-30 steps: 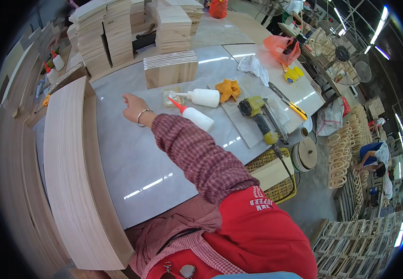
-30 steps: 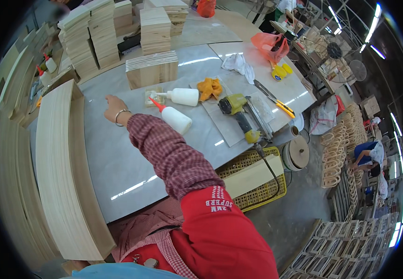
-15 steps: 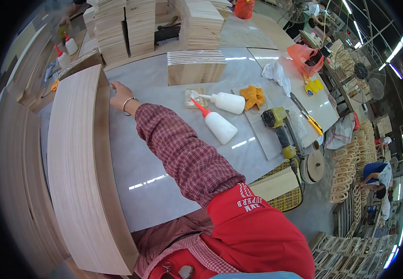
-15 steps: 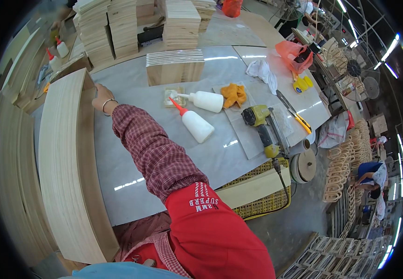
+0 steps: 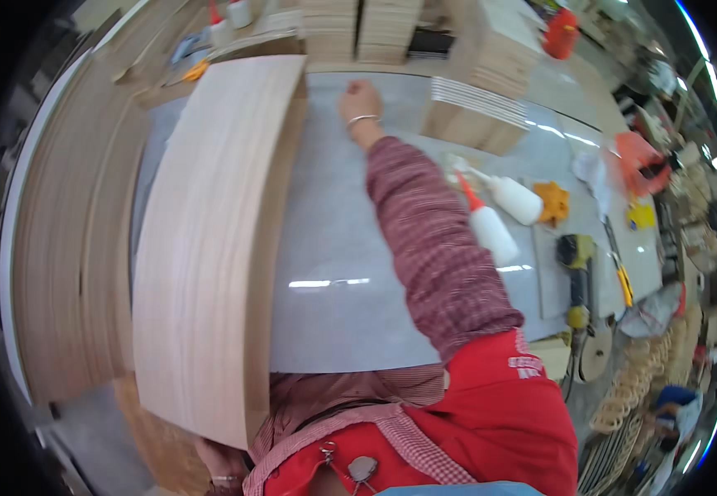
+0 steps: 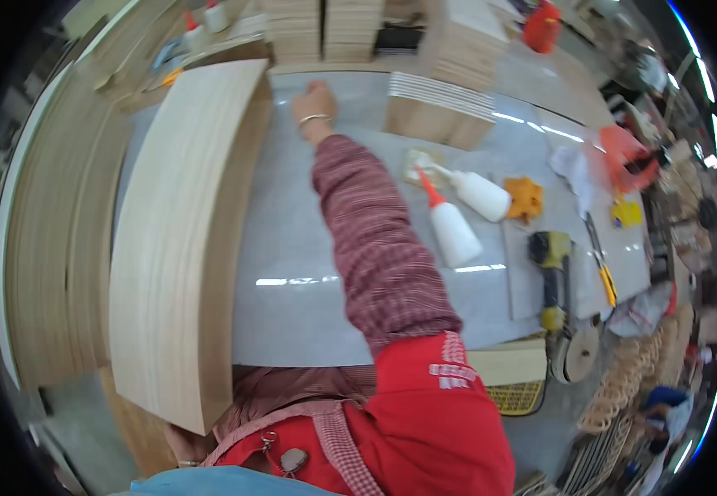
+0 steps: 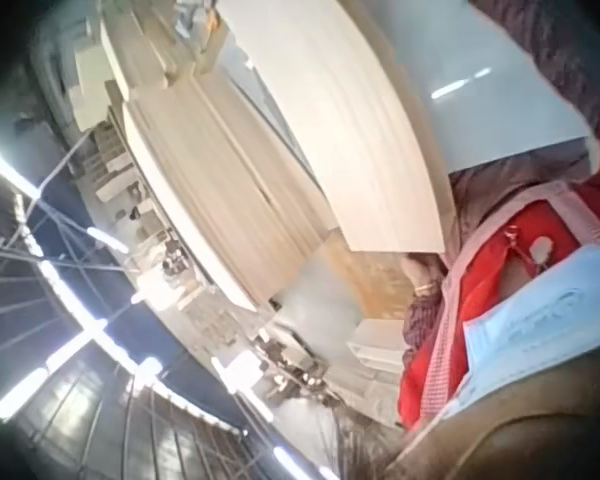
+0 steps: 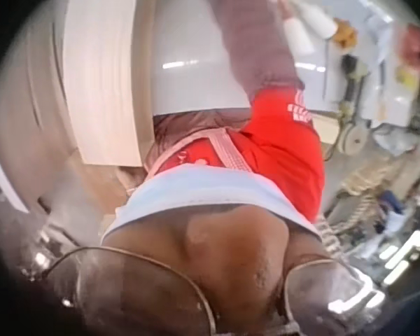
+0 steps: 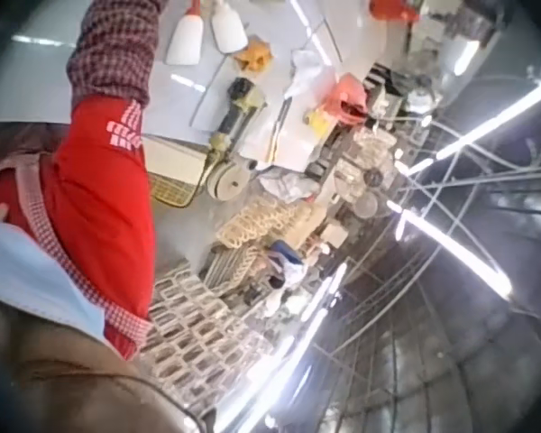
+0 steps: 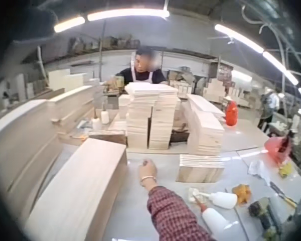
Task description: Apply glue to wooden components and use a pneumatic nail gun to assemble them into a structure.
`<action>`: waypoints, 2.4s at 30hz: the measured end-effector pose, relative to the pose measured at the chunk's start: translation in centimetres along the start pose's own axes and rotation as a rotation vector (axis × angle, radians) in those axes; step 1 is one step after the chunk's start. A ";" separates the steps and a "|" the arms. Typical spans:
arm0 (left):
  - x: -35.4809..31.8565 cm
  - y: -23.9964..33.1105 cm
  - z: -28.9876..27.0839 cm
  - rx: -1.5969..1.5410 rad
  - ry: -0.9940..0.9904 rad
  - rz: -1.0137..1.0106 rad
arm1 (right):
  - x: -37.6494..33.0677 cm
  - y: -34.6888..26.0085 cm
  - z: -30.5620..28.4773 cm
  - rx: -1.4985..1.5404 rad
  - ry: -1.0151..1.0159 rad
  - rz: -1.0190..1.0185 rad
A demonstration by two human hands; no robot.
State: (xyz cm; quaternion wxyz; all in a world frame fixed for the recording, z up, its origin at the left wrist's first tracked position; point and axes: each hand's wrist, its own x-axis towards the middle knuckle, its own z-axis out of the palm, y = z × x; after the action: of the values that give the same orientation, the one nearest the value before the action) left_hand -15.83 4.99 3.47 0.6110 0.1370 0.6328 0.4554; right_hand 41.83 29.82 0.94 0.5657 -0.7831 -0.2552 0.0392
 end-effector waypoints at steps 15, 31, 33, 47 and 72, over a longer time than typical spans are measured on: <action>6.7 -2.5 -6.6 -0.088 -0.118 -0.078 | 1.0 -0.3 6.5 0.046 -0.262 -0.124; 3.1 2.2 -4.0 0.056 -0.064 0.057 | -4.1 -0.7 -4.3 0.110 -0.350 0.083; 4.7 2.1 -6.2 0.076 -0.195 0.173 | -5.8 0.6 -7.5 0.053 -0.308 0.047; -0.2 6.7 -3.0 1.008 -0.128 0.901 | -31.6 4.7 -35.3 0.482 -0.234 0.259; 14.5 13.7 35.4 0.853 -0.875 0.284 | -46.7 1.6 -42.4 0.433 0.117 0.479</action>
State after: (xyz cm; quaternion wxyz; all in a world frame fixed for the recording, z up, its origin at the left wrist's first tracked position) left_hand 7.58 37.55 10.03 0.6387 0.6252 0.4257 0.1415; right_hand 16.80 -28.04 4.02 0.7075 -0.6834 -0.0167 0.1792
